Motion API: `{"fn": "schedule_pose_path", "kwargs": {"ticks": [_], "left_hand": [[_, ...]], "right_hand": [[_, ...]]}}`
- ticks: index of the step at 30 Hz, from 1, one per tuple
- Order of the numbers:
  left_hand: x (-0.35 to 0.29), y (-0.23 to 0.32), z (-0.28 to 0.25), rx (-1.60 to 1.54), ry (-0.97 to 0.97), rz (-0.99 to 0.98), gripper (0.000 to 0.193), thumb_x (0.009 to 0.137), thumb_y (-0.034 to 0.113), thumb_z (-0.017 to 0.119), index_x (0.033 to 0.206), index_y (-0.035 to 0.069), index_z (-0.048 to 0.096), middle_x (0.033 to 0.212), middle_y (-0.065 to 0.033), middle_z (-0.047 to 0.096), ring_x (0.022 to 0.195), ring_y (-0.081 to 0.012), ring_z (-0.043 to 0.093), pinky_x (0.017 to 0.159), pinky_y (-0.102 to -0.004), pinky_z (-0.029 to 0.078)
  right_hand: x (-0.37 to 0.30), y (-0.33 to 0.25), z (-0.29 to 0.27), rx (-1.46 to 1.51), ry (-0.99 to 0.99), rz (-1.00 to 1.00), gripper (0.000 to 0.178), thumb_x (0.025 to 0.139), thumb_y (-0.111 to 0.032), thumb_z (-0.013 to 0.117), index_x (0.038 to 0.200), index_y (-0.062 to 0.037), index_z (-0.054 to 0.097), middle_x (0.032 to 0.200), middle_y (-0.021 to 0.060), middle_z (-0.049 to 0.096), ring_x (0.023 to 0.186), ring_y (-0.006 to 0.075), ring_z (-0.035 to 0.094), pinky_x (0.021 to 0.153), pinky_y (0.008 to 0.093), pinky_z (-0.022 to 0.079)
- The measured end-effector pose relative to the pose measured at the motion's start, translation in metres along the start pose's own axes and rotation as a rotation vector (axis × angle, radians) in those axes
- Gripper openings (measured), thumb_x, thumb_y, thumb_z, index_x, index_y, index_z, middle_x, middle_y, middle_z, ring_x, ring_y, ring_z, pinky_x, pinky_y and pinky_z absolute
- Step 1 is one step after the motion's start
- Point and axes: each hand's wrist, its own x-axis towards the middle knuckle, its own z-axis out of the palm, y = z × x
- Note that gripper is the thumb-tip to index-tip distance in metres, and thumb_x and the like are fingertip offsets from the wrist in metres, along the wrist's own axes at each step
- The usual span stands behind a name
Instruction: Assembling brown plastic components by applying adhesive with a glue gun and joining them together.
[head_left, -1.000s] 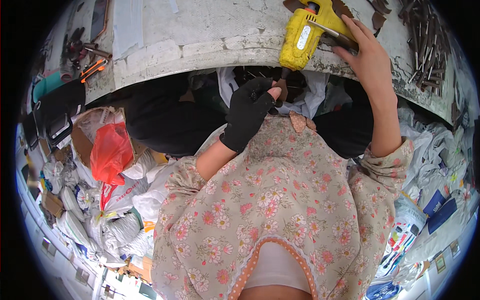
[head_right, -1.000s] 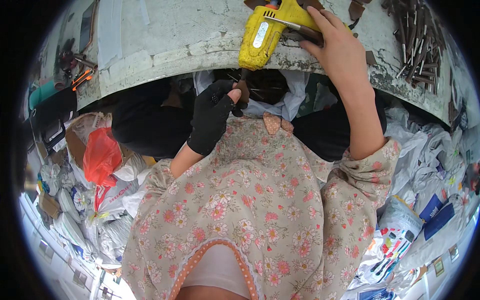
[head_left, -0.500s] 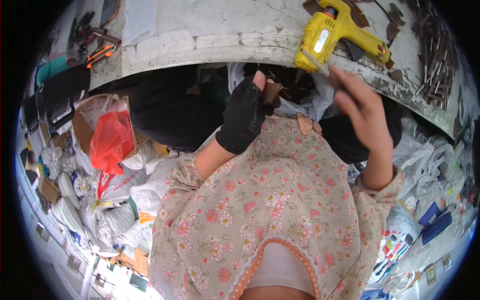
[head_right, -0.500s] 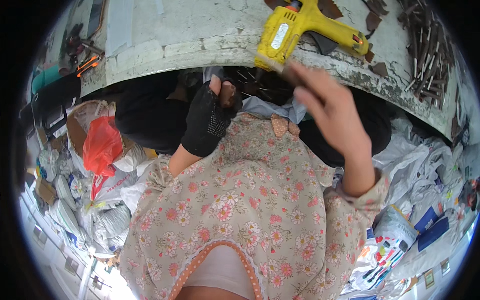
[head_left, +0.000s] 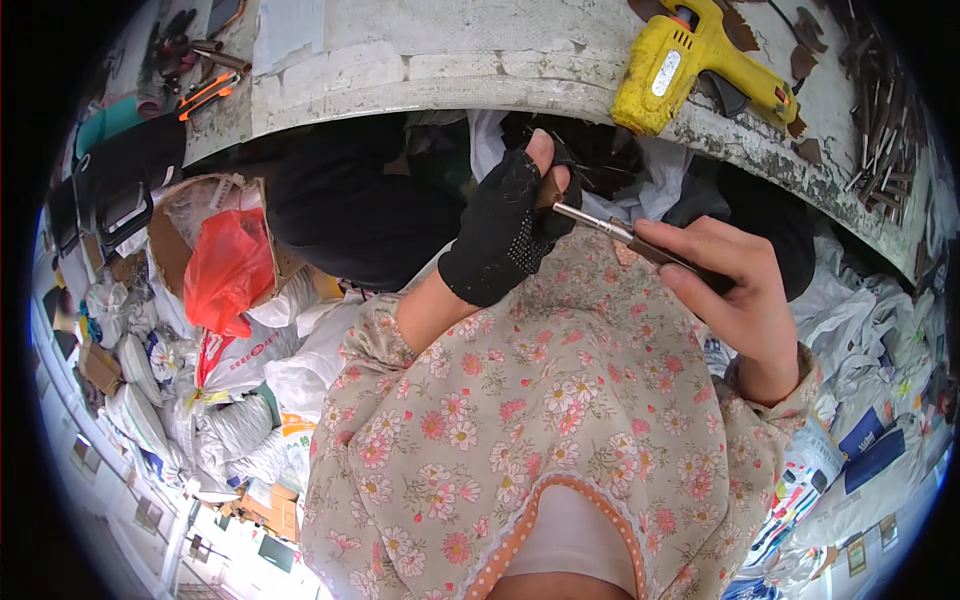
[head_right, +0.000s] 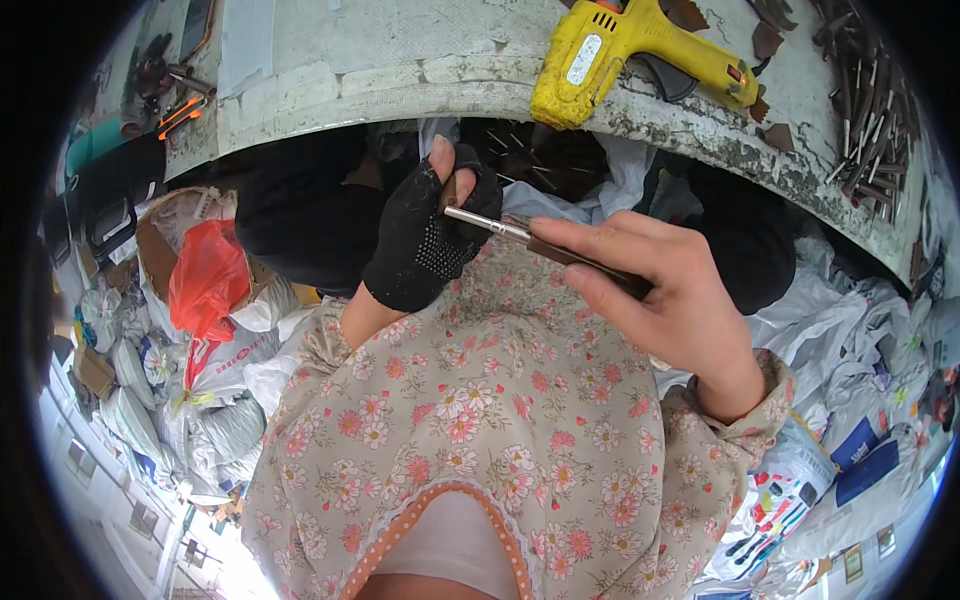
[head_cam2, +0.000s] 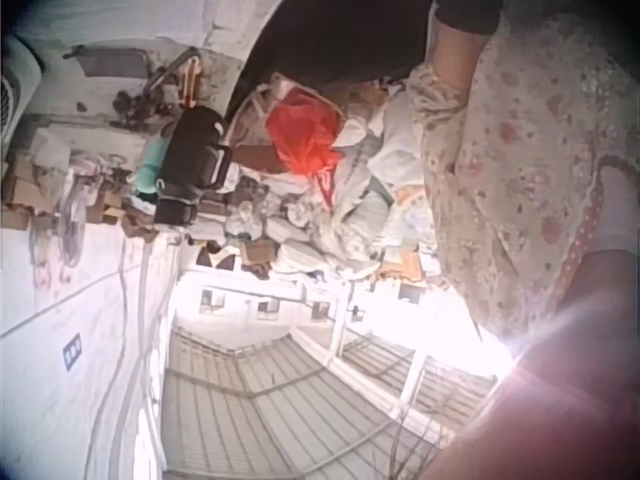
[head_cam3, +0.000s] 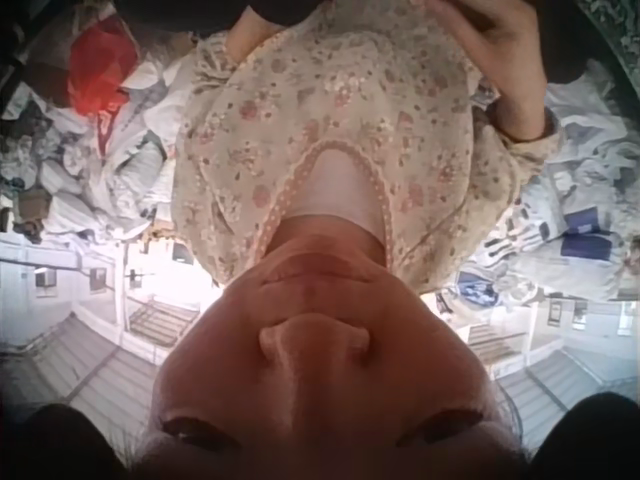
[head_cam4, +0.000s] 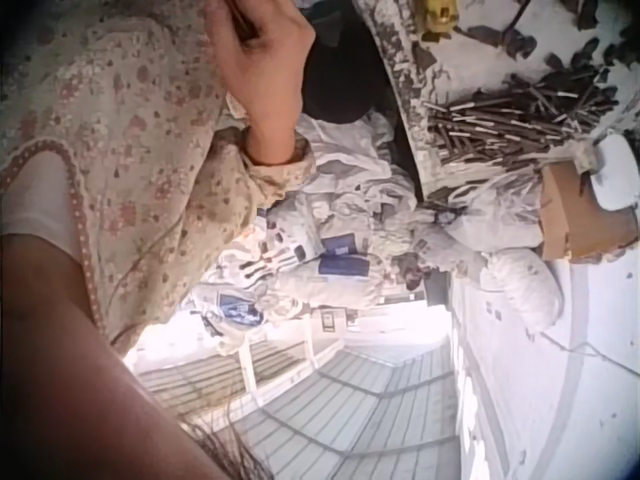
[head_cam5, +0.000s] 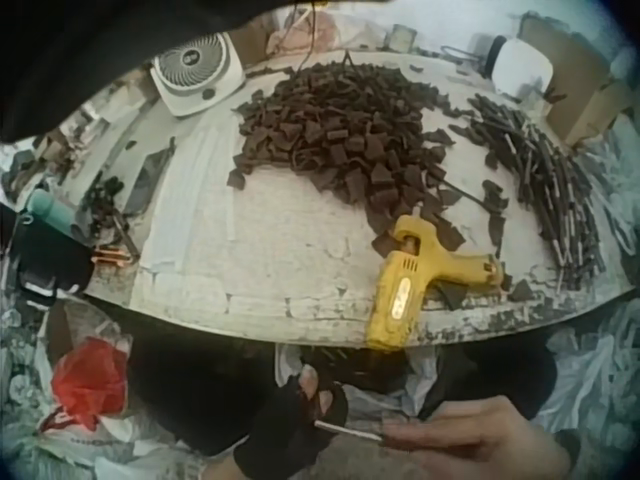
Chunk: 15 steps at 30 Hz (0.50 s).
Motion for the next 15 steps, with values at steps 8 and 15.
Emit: {"fn": "schedule_pose_path", "kwargs": {"ticks": [8, 15], "left_hand": [[-0.008, -0.005, -0.009, 0.470, 0.167, 0.226, 0.033, 0.092, 0.034, 0.047, 0.071, 0.009, 0.047, 0.061, 0.0019, 0.044, 0.054, -0.0080, 0.040, 0.049, -0.0221, 0.031], [-0.015, 0.007, 0.000, 0.539, 0.147, 0.325, 0.030, 0.091, 0.028, 0.049, 0.074, 0.004, 0.054, 0.061, 0.0028, 0.046, 0.059, -0.0046, 0.042, 0.055, -0.0216, 0.034]], "right_hand": [[-0.001, -0.011, 0.000, -0.090, -0.035, 0.028, 0.035, 0.075, 0.000, 0.060, 0.110, -0.0046, 0.061, 0.067, 0.0063, 0.051, 0.056, 0.0163, 0.049, 0.049, 0.0272, 0.038], [0.002, -0.032, 0.024, -0.478, -0.021, -0.049, 0.045, 0.073, 0.002, 0.062, 0.116, -0.0098, 0.057, 0.072, 0.0082, 0.045, 0.056, 0.0231, 0.050, 0.051, 0.0325, 0.042]]}}
